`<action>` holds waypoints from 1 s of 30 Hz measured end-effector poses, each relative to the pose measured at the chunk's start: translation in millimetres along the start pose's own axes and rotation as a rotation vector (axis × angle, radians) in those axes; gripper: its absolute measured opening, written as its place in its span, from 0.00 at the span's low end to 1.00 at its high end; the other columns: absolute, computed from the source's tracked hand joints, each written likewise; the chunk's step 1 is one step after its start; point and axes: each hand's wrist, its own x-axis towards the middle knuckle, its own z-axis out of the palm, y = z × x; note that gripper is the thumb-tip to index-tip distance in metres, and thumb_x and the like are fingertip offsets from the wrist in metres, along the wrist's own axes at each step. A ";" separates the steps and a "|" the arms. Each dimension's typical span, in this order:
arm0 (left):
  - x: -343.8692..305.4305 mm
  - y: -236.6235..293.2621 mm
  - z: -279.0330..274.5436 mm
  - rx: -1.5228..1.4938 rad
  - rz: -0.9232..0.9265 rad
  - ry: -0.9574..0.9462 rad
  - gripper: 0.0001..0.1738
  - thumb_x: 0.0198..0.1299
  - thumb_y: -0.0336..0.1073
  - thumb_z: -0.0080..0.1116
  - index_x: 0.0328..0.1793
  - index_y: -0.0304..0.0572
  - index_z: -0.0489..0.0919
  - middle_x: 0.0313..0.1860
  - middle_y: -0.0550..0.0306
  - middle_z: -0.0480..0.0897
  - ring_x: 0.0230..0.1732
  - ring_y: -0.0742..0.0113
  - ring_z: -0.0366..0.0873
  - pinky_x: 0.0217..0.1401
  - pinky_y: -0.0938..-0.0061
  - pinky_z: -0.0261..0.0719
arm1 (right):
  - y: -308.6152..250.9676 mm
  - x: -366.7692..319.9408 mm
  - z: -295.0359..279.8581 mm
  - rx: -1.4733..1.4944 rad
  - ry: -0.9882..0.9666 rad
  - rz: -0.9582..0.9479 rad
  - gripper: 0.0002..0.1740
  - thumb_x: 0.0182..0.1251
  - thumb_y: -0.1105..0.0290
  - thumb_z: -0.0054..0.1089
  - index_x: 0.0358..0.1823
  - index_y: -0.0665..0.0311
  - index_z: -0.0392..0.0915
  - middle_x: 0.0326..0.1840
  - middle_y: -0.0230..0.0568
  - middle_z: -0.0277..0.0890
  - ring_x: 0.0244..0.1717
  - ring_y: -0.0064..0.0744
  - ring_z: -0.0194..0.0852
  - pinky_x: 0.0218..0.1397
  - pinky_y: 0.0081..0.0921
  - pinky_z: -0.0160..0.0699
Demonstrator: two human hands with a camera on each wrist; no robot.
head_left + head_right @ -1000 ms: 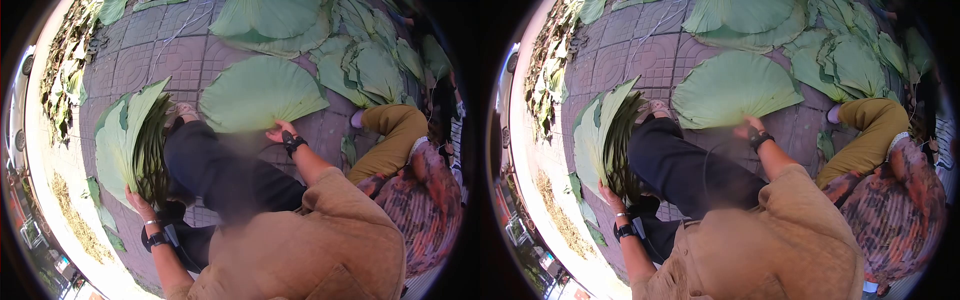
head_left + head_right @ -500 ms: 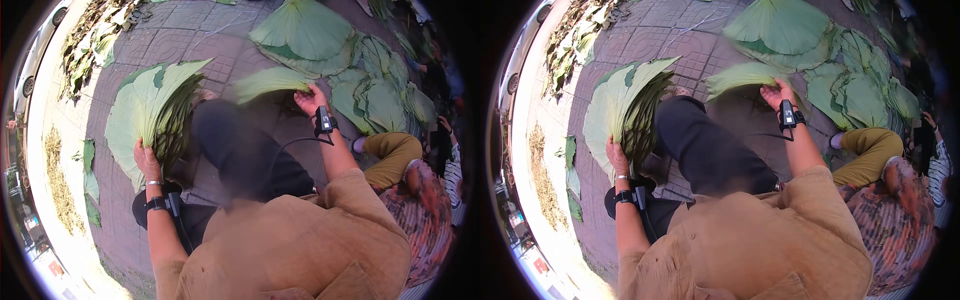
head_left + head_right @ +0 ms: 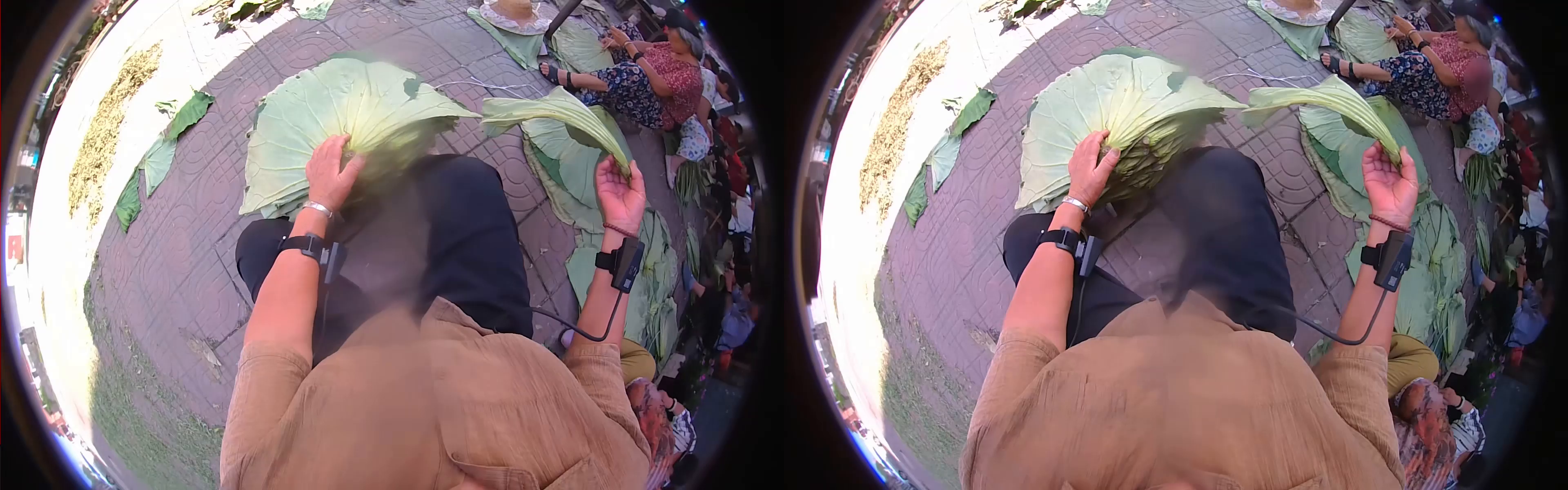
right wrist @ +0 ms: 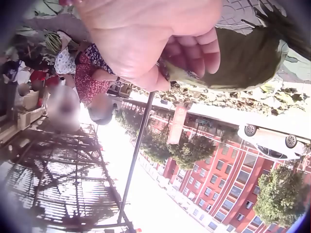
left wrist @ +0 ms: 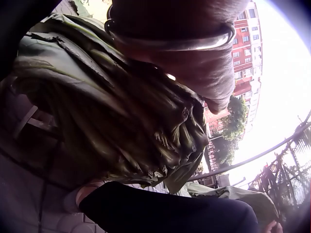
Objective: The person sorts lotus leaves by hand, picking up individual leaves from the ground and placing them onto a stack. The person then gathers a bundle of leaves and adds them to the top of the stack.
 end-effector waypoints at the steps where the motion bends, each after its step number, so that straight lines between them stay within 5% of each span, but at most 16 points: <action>1: -0.3 2.9 -3.6 -0.003 0.009 -0.013 0.31 0.53 0.56 0.47 0.55 0.39 0.70 0.55 0.45 0.71 0.59 0.52 0.64 0.62 0.65 0.58 | 3.4 2.8 18.7 -0.005 -0.053 0.018 0.13 0.56 0.74 0.56 0.41 0.74 0.69 0.42 0.50 0.71 0.46 0.44 0.69 0.51 0.43 0.69; 8: -2.2 4.0 -19.7 -0.169 -0.050 -0.056 0.30 0.46 0.47 0.55 0.55 0.38 0.70 0.56 0.45 0.70 0.61 0.53 0.63 0.64 0.68 0.58 | 77.1 4.8 145.1 0.021 -0.356 0.206 0.16 0.56 0.74 0.56 0.42 0.77 0.67 0.43 0.54 0.70 0.47 0.46 0.68 0.52 0.43 0.68; 13: -1.2 6.7 -29.6 -0.226 -0.122 -0.085 0.30 0.45 0.43 0.56 0.54 0.37 0.70 0.55 0.44 0.70 0.59 0.52 0.65 0.62 0.69 0.61 | 172.4 12.9 185.0 -0.016 -0.439 0.363 0.16 0.56 0.74 0.55 0.44 0.75 0.67 0.43 0.53 0.70 0.47 0.47 0.68 0.52 0.45 0.67; 21: -2.3 16.2 -62.5 -0.247 -0.194 -0.233 0.27 0.45 0.41 0.54 0.52 0.35 0.72 0.52 0.44 0.73 0.55 0.51 0.68 0.59 0.68 0.65 | 334.5 -2.8 124.7 -0.370 -0.158 0.661 0.15 0.58 0.74 0.54 0.46 0.67 0.67 0.46 0.45 0.69 0.46 0.42 0.69 0.48 0.45 0.72; 30: -6.1 28.6 -86.2 -0.288 -0.152 -0.258 0.22 0.47 0.40 0.52 0.48 0.35 0.74 0.45 0.42 0.76 0.50 0.49 0.71 0.53 0.66 0.68 | 334.1 -14.0 107.3 -0.660 -0.198 0.783 0.16 0.63 0.64 0.51 0.49 0.65 0.67 0.47 0.44 0.70 0.47 0.44 0.70 0.48 0.44 0.72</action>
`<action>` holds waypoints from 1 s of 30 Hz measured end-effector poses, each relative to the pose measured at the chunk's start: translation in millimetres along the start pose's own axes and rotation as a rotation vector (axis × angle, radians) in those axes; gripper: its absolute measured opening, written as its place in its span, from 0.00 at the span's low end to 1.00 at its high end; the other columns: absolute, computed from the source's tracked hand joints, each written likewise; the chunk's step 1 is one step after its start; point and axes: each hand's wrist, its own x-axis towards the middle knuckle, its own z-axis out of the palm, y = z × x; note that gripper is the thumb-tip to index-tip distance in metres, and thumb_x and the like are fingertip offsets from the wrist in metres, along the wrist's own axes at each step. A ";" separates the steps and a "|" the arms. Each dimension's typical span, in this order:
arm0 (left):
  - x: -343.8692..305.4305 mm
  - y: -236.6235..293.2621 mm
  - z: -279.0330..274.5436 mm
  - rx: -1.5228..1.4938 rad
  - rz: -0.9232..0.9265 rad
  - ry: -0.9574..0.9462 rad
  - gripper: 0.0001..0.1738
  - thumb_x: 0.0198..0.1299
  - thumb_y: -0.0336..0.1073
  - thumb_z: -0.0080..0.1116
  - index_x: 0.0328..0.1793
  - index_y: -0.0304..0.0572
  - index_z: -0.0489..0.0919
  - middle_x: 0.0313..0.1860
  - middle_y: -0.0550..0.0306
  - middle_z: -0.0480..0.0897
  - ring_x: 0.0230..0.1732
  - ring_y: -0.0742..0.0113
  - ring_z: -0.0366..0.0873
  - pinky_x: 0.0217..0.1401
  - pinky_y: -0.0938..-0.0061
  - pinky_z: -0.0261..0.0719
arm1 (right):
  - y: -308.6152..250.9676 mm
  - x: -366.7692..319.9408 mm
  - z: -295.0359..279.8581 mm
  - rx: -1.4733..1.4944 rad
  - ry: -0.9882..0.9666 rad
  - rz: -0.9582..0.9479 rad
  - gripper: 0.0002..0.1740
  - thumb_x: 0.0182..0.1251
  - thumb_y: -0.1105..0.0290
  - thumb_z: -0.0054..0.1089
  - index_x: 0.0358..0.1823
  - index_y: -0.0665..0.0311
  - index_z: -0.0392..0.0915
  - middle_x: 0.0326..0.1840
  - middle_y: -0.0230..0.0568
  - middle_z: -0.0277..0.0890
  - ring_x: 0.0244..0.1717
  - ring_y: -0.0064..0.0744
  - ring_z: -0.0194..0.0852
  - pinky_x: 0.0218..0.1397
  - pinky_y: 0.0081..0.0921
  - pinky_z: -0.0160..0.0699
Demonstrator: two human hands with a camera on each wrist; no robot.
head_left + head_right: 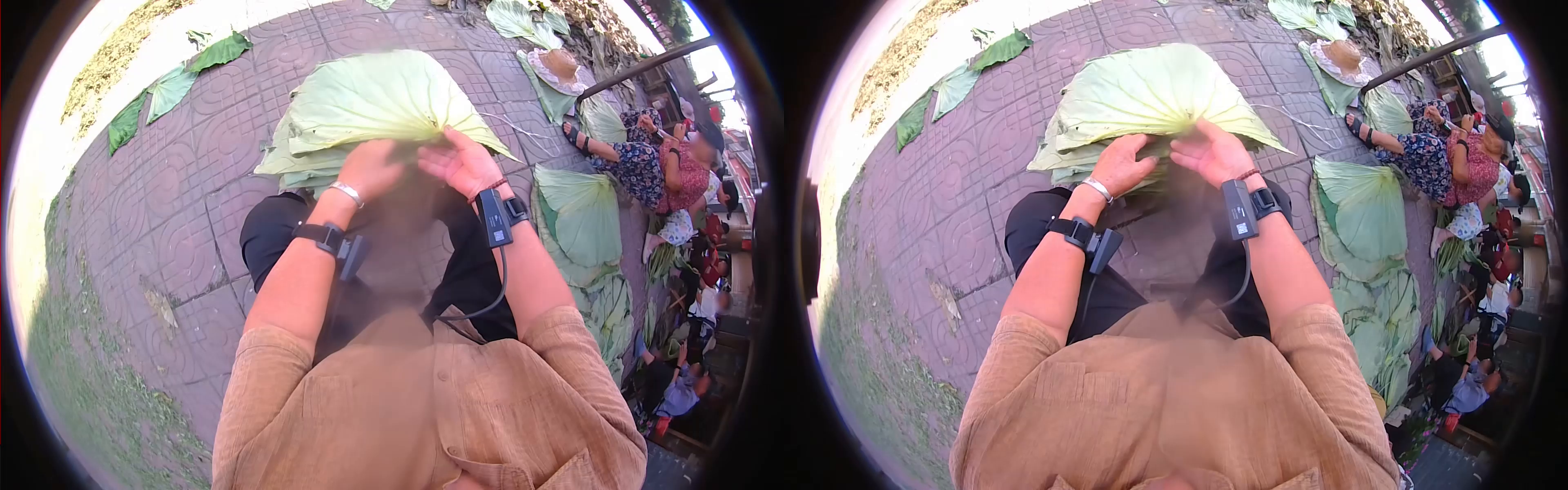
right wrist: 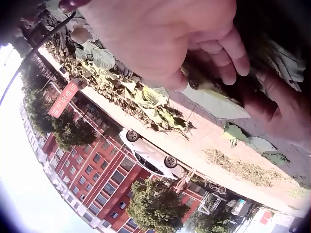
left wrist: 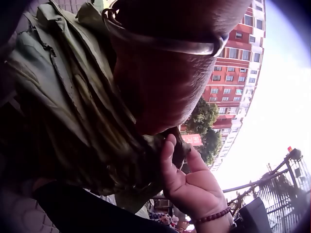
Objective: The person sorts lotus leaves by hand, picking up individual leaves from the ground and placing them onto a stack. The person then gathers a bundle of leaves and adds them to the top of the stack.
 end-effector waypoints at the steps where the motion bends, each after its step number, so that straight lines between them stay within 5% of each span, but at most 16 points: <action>1: -0.4 2.5 -1.5 -0.005 0.006 -0.004 0.22 0.47 0.40 0.52 0.47 0.35 0.74 0.44 0.42 0.76 0.49 0.48 0.71 0.53 0.65 0.68 | -2.4 -5.0 -5.1 -0.109 0.027 0.030 0.17 0.62 0.63 0.51 0.49 0.65 0.67 0.46 0.44 0.70 0.45 0.45 0.70 0.46 0.44 0.73; 4: 4.9 -15.5 10.7 0.097 -0.008 0.033 0.20 0.48 0.41 0.52 0.43 0.34 0.74 0.40 0.41 0.76 0.46 0.47 0.71 0.50 0.64 0.68 | -6.3 -19.5 -13.4 -0.525 0.227 0.069 0.20 0.57 0.62 0.55 0.48 0.66 0.68 0.44 0.47 0.72 0.37 0.43 0.75 0.40 0.38 0.75; 7: 7.9 -32.8 21.3 0.172 0.008 0.065 0.18 0.48 0.41 0.52 0.39 0.33 0.74 0.36 0.41 0.76 0.43 0.46 0.71 0.48 0.62 0.69 | -4.8 -25.0 -20.2 -1.256 0.432 -0.360 0.19 0.53 0.66 0.55 0.46 0.67 0.70 0.43 0.50 0.72 0.35 0.38 0.75 0.38 0.32 0.74; 11: 7.7 -35.7 24.9 0.183 0.045 0.090 0.17 0.48 0.40 0.52 0.38 0.33 0.73 0.35 0.42 0.75 0.42 0.47 0.71 0.46 0.62 0.69 | -2.5 -25.2 -25.3 -1.522 0.307 -0.929 0.19 0.46 0.71 0.57 0.43 0.62 0.72 0.44 0.45 0.71 0.45 0.42 0.69 0.47 0.32 0.69; 14: 7.5 -35.7 25.4 0.179 0.044 0.100 0.17 0.48 0.40 0.53 0.40 0.34 0.73 0.37 0.43 0.75 0.43 0.47 0.71 0.47 0.62 0.69 | 0.4 -20.5 -22.0 -1.747 0.260 -1.024 0.20 0.43 0.72 0.58 0.43 0.60 0.72 0.45 0.41 0.70 0.49 0.45 0.64 0.51 0.34 0.66; 23: 5.9 -28.3 22.7 0.214 0.027 0.103 0.17 0.48 0.39 0.55 0.43 0.36 0.74 0.40 0.46 0.76 0.46 0.50 0.72 0.49 0.66 0.70 | -2.8 -0.8 -6.7 -1.599 0.087 -1.242 0.12 0.49 0.77 0.52 0.38 0.60 0.74 0.34 0.41 0.73 0.40 0.45 0.67 0.46 0.36 0.68; 26: 4.3 -13.4 13.3 0.174 -0.141 0.055 0.17 0.47 0.36 0.56 0.43 0.37 0.74 0.41 0.48 0.77 0.47 0.54 0.72 0.49 0.69 0.70 | 4.6 4.7 -9.8 -1.663 0.028 -1.227 0.11 0.49 0.77 0.52 0.36 0.61 0.74 0.31 0.41 0.73 0.37 0.45 0.69 0.42 0.37 0.68; 30: 1.5 -16.1 5.5 0.167 0.101 0.400 0.22 0.42 0.33 0.60 0.48 0.41 0.74 0.46 0.52 0.77 0.51 0.58 0.72 0.51 0.69 0.69 | 7.1 4.3 -9.9 -1.643 0.000 -1.234 0.10 0.49 0.76 0.52 0.36 0.62 0.74 0.31 0.41 0.73 0.37 0.45 0.69 0.41 0.38 0.68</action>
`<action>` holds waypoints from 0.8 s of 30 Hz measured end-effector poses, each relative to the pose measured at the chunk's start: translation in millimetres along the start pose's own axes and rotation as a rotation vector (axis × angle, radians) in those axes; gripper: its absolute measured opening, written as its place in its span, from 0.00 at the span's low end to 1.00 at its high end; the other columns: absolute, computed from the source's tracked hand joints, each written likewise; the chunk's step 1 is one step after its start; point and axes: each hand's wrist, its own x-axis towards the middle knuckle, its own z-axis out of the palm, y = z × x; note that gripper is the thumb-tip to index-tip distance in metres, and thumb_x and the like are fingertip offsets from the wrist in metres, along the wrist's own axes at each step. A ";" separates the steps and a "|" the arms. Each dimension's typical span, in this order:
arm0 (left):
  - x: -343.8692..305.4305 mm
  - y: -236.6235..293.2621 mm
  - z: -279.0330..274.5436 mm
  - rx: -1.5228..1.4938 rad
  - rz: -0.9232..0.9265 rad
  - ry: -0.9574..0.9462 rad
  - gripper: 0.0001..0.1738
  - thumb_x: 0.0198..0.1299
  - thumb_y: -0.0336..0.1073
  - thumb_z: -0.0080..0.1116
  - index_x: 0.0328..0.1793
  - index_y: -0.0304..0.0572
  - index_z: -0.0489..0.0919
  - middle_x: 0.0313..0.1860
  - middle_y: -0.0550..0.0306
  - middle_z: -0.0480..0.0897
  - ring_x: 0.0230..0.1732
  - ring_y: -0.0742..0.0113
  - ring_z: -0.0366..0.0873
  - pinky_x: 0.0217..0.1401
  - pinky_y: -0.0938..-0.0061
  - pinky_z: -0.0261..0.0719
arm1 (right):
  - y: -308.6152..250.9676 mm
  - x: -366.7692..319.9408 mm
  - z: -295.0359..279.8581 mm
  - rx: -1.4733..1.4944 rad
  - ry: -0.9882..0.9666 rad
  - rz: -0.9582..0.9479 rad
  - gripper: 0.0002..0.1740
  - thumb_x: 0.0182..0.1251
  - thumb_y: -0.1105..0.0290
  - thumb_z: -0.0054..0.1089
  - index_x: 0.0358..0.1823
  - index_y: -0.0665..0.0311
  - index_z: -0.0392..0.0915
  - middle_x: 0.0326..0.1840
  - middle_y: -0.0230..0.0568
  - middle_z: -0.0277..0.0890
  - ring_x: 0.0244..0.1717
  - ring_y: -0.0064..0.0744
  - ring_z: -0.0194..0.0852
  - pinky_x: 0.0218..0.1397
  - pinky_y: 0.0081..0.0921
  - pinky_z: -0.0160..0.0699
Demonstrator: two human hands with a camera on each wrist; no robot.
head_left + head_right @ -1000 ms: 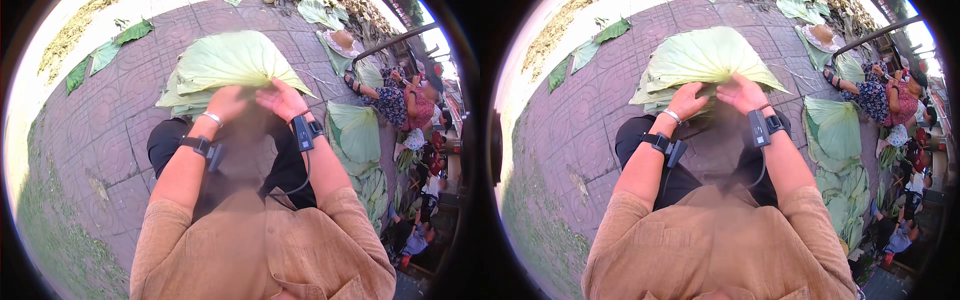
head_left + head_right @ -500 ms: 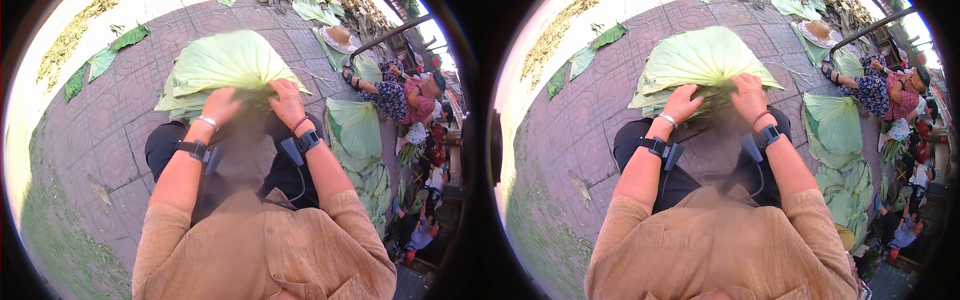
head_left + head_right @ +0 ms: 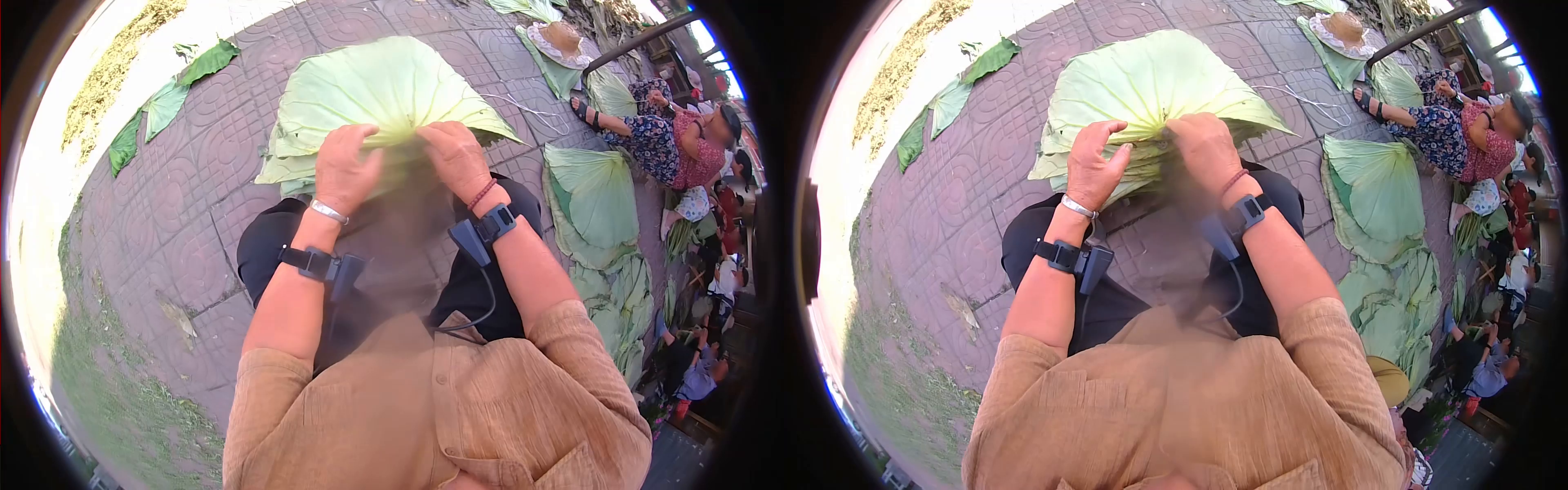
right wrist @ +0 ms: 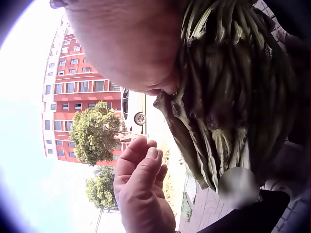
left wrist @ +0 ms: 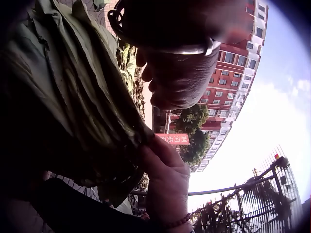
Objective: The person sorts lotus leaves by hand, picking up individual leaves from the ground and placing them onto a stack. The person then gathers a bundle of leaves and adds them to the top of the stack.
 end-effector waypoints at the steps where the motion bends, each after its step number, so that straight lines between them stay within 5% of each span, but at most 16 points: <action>1: -1.0 -0.2 3.6 0.047 0.039 -0.014 0.24 0.42 0.33 0.60 0.50 0.41 0.73 0.48 0.52 0.76 0.52 0.57 0.71 0.52 0.68 0.68 | 0.7 0.3 -0.7 0.010 -0.003 0.003 0.10 0.49 0.76 0.52 0.36 0.62 0.74 0.31 0.41 0.73 0.37 0.45 0.69 0.42 0.38 0.68; 4: -4.7 -4.4 15.2 0.177 0.126 -0.139 0.31 0.40 0.33 0.61 0.55 0.43 0.69 0.51 0.53 0.74 0.54 0.55 0.69 0.55 0.64 0.65 | 3.1 -0.6 -3.1 0.039 -0.053 0.069 0.13 0.49 0.76 0.54 0.39 0.62 0.75 0.36 0.42 0.74 0.43 0.44 0.69 0.47 0.35 0.68; 10: -0.6 -11.4 19.4 0.168 0.057 -0.209 0.26 0.42 0.34 0.61 0.52 0.42 0.71 0.49 0.51 0.75 0.52 0.55 0.70 0.54 0.66 0.67 | 10.1 -6.0 -2.5 0.083 -0.077 0.093 0.20 0.45 0.77 0.55 0.44 0.63 0.73 0.43 0.43 0.73 0.49 0.44 0.67 0.54 0.34 0.66; 24: 10.5 -6.5 27.9 0.178 0.175 -0.062 0.17 0.46 0.30 0.55 0.45 0.44 0.74 0.40 0.54 0.77 0.41 0.53 0.70 0.45 0.62 0.66 | 19.8 -3.9 -14.2 0.069 0.043 0.120 0.19 0.42 0.79 0.55 0.42 0.66 0.73 0.43 0.45 0.73 0.47 0.46 0.67 0.51 0.34 0.68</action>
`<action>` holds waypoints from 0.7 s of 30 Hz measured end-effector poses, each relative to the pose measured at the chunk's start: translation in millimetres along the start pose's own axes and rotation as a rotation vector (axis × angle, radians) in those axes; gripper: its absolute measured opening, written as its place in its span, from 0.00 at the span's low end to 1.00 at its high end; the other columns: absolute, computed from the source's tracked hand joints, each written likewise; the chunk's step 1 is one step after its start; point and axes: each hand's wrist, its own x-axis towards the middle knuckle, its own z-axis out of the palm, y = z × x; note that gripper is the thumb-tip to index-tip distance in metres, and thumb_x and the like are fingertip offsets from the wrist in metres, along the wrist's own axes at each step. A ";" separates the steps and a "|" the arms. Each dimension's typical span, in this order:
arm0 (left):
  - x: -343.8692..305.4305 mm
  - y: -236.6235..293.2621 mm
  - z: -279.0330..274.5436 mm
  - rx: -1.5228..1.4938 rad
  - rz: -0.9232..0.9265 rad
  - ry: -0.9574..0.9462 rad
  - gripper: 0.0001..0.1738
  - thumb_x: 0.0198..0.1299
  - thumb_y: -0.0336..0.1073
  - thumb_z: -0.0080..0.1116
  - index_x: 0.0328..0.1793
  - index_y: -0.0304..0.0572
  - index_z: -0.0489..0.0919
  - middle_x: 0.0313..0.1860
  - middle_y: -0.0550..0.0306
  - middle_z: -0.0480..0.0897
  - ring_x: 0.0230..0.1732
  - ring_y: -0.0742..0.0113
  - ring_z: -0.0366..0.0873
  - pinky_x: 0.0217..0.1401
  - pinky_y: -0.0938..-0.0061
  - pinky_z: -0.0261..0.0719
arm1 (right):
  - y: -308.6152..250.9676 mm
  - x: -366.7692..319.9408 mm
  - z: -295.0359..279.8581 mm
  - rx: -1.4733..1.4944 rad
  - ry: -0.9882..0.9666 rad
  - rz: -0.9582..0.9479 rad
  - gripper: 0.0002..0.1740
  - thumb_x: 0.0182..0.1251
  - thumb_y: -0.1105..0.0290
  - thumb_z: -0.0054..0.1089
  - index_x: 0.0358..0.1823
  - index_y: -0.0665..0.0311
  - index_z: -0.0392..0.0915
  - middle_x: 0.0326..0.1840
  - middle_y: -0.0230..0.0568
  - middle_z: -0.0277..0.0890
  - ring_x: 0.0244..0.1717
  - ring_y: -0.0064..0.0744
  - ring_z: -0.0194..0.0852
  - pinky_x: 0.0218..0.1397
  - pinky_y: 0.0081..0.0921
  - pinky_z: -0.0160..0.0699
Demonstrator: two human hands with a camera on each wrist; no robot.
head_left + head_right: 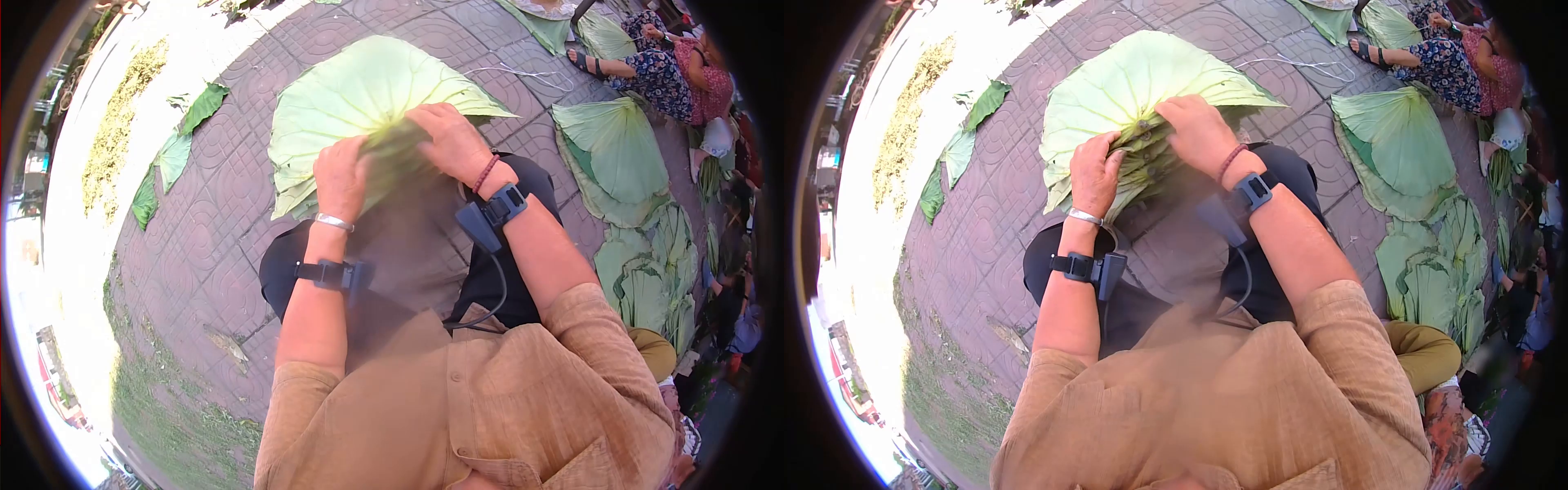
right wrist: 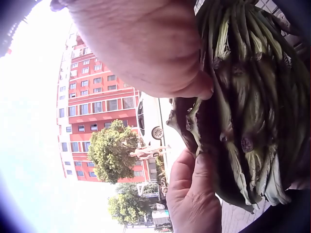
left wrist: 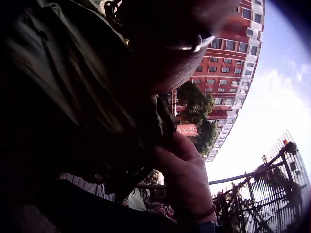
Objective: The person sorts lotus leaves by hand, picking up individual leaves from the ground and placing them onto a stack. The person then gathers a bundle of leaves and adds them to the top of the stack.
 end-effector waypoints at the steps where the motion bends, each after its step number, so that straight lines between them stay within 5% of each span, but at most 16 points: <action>1: 2.2 1.7 -0.3 0.002 0.006 0.009 0.16 0.47 0.30 0.55 0.45 0.44 0.74 0.40 0.54 0.77 0.41 0.53 0.70 0.45 0.62 0.65 | 0.1 0.5 -1.4 0.004 0.012 0.007 0.20 0.42 0.79 0.55 0.42 0.66 0.72 0.43 0.45 0.73 0.47 0.46 0.67 0.51 0.34 0.68; 11: 14.0 18.0 13.6 -0.091 0.021 0.017 0.17 0.44 0.30 0.58 0.44 0.41 0.74 0.39 0.51 0.77 0.42 0.52 0.70 0.46 0.64 0.65 | 23.3 2.0 -12.7 -0.026 0.000 -0.017 0.22 0.41 0.78 0.55 0.45 0.65 0.71 0.42 0.42 0.72 0.47 0.45 0.67 0.51 0.33 0.68; 17: 12.6 23.6 30.3 -0.051 -0.002 0.033 0.17 0.45 0.31 0.59 0.44 0.41 0.74 0.39 0.52 0.77 0.42 0.53 0.70 0.47 0.65 0.66 | 26.8 -8.3 -19.0 -0.101 -0.080 0.132 0.23 0.42 0.76 0.55 0.46 0.63 0.71 0.43 0.42 0.72 0.48 0.44 0.67 0.50 0.33 0.69; 21: 9.9 28.4 32.4 -0.039 -0.016 0.037 0.15 0.47 0.30 0.58 0.43 0.40 0.75 0.40 0.52 0.77 0.43 0.55 0.71 0.48 0.67 0.65 | 32.7 -11.0 -14.2 -0.049 0.029 0.072 0.23 0.42 0.77 0.54 0.46 0.63 0.71 0.46 0.42 0.71 0.50 0.44 0.65 0.51 0.33 0.68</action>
